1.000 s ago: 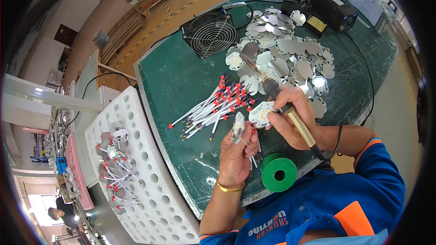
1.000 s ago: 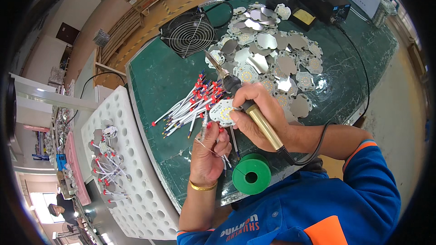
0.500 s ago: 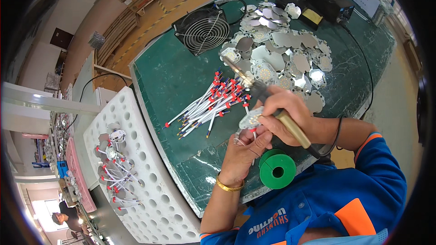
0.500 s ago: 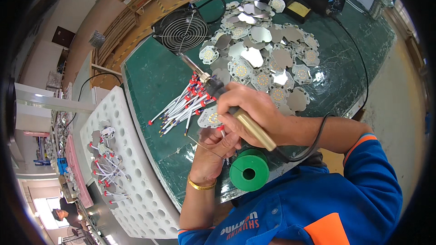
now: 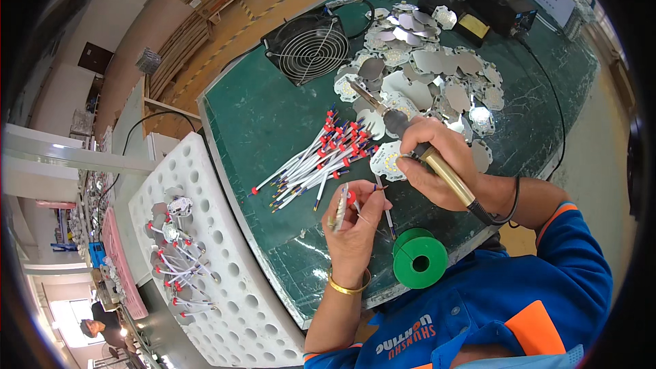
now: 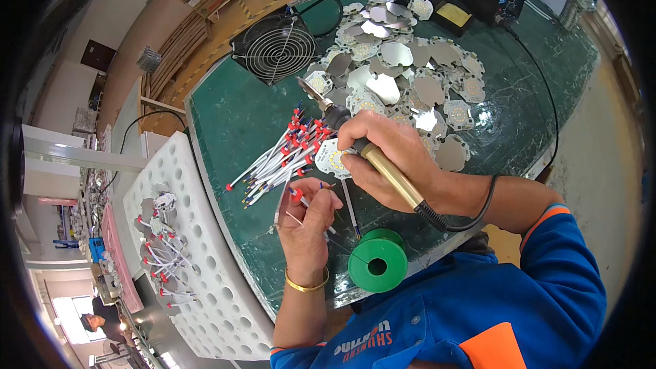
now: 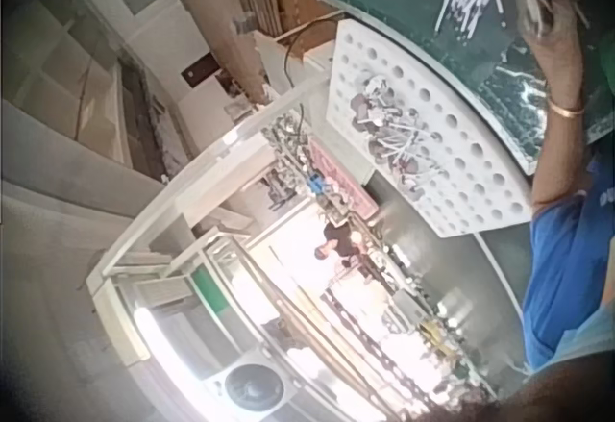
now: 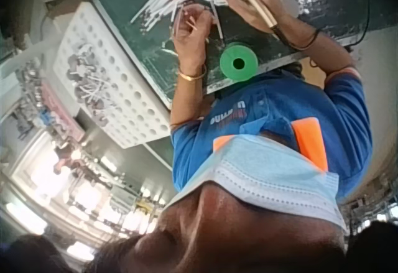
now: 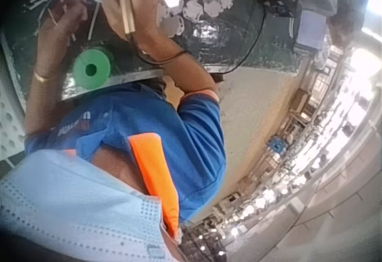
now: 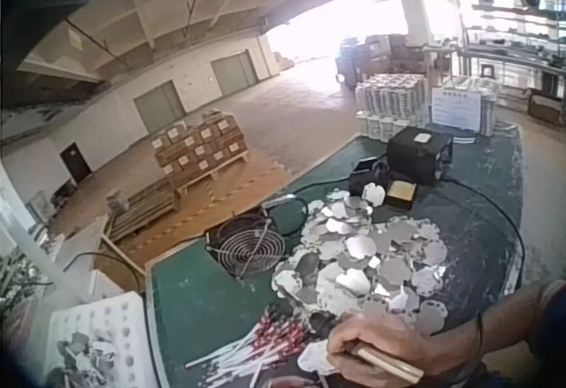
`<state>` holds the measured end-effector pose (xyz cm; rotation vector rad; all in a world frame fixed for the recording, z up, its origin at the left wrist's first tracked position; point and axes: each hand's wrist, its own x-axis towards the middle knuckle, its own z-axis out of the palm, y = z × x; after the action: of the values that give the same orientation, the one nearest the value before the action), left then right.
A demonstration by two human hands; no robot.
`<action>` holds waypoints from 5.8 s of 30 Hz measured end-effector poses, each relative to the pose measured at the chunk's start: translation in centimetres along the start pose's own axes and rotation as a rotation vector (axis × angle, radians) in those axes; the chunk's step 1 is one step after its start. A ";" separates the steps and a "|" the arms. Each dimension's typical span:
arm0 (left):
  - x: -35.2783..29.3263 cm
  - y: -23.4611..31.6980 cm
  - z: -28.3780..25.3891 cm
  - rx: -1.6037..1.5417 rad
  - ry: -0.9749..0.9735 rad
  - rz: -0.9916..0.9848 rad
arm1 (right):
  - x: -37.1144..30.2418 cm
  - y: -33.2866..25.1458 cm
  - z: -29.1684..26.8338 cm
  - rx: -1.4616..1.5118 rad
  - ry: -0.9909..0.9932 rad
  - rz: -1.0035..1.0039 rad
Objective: The person solders wires onto LED circuit boards using a soldering iron and solder wire, attaching wire leads to the boards by hand.
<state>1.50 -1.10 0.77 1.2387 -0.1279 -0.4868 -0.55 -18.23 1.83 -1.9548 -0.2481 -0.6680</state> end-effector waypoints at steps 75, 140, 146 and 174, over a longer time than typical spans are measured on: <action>-2.7 3.5 0.6 0.072 0.297 0.206 | -0.9 -2.9 -3.6 0.284 -0.135 -0.534; -0.6 -0.1 -1.7 -0.491 -0.272 -0.384 | -1.3 -0.9 0.0 -0.068 0.016 -0.276; -0.9 0.1 -1.0 -0.366 -0.154 -0.263 | -1.2 -0.9 0.0 -0.060 -0.009 -0.274; -2.5 4.3 -0.6 0.152 0.061 -0.001 | -0.3 -2.3 -3.4 0.248 -0.113 -0.487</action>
<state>0.68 1.51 4.98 1.4011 -0.1136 -0.4457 -3.02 -20.10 4.50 -1.7016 -0.8556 -0.7940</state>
